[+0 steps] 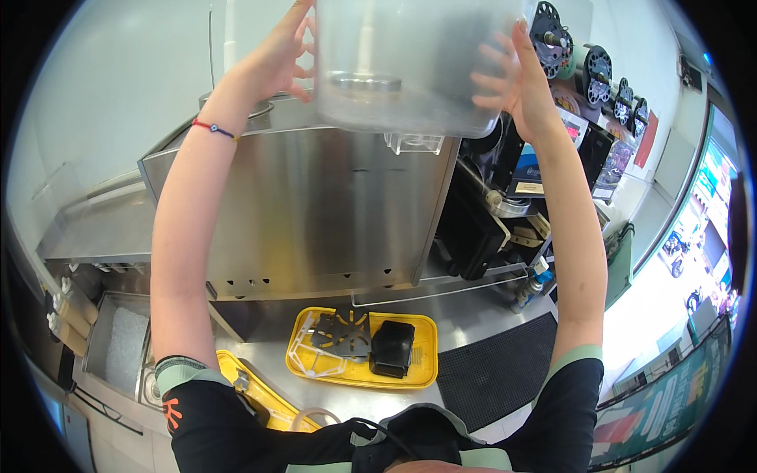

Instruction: The person attaches a clear plastic lid and a white seal to a food container, سپس walks across a kitchen to retrieve a plastic-wrapped stack of items from a refrigerator.

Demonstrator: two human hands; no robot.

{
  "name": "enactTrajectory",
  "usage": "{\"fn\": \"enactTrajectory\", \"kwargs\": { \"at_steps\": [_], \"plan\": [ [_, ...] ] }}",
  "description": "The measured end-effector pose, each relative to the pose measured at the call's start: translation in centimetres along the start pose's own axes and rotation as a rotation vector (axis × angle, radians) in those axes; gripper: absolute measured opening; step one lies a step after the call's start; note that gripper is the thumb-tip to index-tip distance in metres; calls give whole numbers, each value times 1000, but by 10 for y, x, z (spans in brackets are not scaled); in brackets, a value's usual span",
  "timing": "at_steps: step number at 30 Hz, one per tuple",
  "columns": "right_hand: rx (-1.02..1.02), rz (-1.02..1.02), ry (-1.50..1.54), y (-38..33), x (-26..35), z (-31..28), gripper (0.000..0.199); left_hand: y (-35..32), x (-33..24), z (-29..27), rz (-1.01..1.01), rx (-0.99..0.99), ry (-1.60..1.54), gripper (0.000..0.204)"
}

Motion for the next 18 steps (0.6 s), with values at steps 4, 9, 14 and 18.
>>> {"fn": "enactTrajectory", "kwargs": {
  "at_steps": [4, 9, 14, 18],
  "plan": [
    [13, 13, -58, -5, -4, -9, 100, -9, -11, 67, 2, -331, 324, 98],
    [35, 22, -102, -13, -3, -8, 91, -18, -7, 45, -13, -283, 290, 101],
    [30, -21, -92, -14, -1, -4, 91, -24, -8, 23, -118, -252, 376, 127],
    [21, -48, 80, -9, -12, -11, 91, -18, -3, 17, -127, -317, 369, 118]
  ]
}}
Point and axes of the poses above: each hand's wrist, its own y-axis towards the middle knuckle, its own z-axis out of the palm, x = y × z, the point moved 2 cm from there along y, towards the middle knuckle, and after that the axes turned 11 degrees about x, right-handed, at the moved point
